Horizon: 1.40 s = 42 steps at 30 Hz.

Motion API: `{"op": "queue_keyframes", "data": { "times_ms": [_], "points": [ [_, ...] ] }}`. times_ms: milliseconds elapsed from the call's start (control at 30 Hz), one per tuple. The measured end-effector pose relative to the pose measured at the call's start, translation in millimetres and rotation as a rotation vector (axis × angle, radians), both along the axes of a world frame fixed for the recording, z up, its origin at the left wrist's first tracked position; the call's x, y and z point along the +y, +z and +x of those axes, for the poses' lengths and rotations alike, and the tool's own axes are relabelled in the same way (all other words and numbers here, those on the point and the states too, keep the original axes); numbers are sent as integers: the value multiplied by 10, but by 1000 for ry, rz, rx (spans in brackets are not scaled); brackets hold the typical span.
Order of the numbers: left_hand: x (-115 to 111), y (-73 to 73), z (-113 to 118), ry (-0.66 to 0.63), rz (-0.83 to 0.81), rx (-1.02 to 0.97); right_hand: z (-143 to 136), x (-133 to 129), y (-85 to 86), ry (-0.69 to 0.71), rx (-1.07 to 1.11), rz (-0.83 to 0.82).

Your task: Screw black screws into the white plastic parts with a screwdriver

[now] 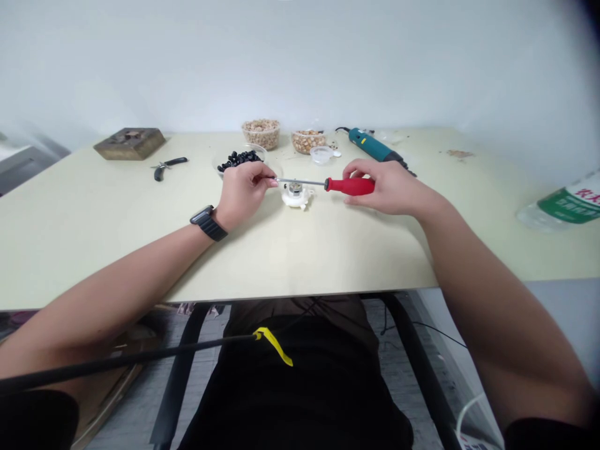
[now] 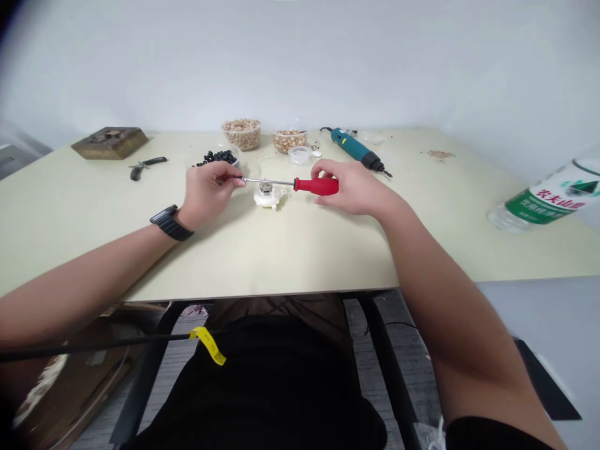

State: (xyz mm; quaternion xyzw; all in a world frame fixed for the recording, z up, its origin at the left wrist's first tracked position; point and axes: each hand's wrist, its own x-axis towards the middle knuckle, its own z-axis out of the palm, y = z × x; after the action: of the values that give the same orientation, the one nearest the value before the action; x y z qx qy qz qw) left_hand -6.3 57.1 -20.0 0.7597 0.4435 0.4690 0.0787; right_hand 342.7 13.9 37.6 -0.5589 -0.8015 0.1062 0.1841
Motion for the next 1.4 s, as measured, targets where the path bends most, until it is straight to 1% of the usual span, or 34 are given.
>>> {"op": "queue_keyframes", "data": {
  "times_ms": [100,167,267,333,433,533,667,700,867,1000,1067,1233,1267,1400],
  "points": [
    [-6,-4,-4,-1,6,16,-11,8,-17,-56,-11,14],
    [-1,-6,-12,-1,-3,9,-12,11,-4,-52,-5,1],
    [7,-13,-17,-6,-14,-9,3,11,10,4,28,-19],
    [7,-21,-8,-8,-13,-5,12,10,-7,12,54,12],
    [12,-34,1,-3,-8,4,1,10,-46,-16,27,45],
    [33,-34,-15,6,-15,-19,-26,13,-42,-46,-20,29],
    [43,-24,-36,11,-14,-35,-27,14,-12,32,-5,11],
    [38,-23,-32,7,-11,-30,-21,14,-15,30,5,21],
    [8,-32,-6,-6,-2,17,9,32,-43,-59,-11,48],
    [19,-41,-13,-7,-10,-1,21,35,2,-21,0,-18],
    [17,-45,-11,-9,-5,7,20,26,12,-12,17,-17],
    [-7,-45,3,-21,-1,14,3,25,-15,-115,-42,11],
    [-8,-41,1,-20,-2,6,4,31,-16,-111,-45,-1],
    [-8,-28,1,-2,-3,-9,26,54,-6,-21,-16,-16]
  ]
}}
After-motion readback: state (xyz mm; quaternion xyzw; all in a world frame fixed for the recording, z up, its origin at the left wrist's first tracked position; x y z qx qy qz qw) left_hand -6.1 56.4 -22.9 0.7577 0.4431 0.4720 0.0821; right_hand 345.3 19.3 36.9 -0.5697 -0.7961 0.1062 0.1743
